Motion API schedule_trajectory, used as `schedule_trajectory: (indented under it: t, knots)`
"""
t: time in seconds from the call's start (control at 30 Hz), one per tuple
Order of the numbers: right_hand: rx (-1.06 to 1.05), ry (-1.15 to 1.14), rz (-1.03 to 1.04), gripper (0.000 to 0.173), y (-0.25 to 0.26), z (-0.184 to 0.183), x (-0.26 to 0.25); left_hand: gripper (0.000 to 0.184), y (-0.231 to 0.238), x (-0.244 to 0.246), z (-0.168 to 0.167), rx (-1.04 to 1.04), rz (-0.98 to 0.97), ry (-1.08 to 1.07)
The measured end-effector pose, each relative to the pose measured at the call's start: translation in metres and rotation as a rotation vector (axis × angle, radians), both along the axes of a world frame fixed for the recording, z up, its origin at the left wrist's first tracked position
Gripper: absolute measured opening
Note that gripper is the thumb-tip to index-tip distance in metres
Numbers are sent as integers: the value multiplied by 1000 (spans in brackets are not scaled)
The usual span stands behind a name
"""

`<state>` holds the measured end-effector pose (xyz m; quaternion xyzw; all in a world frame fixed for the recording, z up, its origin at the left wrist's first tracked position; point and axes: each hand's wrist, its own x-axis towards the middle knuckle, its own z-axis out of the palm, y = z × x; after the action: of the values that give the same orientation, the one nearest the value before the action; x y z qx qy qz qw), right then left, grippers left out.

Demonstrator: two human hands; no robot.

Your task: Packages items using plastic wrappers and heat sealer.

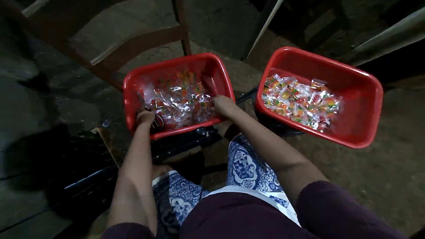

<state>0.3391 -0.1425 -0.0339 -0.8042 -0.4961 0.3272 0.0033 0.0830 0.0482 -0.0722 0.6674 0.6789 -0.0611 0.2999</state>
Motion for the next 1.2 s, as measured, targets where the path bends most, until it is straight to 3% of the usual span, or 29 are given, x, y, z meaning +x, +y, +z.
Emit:
schedule_trajectory:
  t: [0.1,0.2,0.33,0.47,0.6,0.67,0.77,0.87,0.97,1.2]
  knots:
    - [-82,-14,-75,40,7,-1,-15,72,-5,8,-2,5,-66,96]
    - [-99,9,-107,25,8,3,-23,69,-9,6,-3,14,-142,133]
    - [33,16,-160,25,-3,12,-13,61,-12,5,18,-16,-224,101]
    - [199,-15,-197,29,-21,41,-7,51,-52,-2,72,289,-266,-409]
    - [483,131,-180,25,-69,92,-18,39,-146,-7,111,518,-394,-1020]
    - [648,307,-172,23,-99,118,-31,39,-195,-2,120,373,-379,-1199]
    - [751,665,-183,17,-137,139,-56,48,-249,6,131,-101,-161,-1390]
    - [744,810,-193,15,-163,148,-80,26,-284,11,155,-411,170,-1516]
    - [761,794,-176,11,-183,152,-96,22,-304,3,166,-451,265,-1520]
    - [750,846,-133,11,-221,150,-119,20,-331,-27,173,-414,263,-1512]
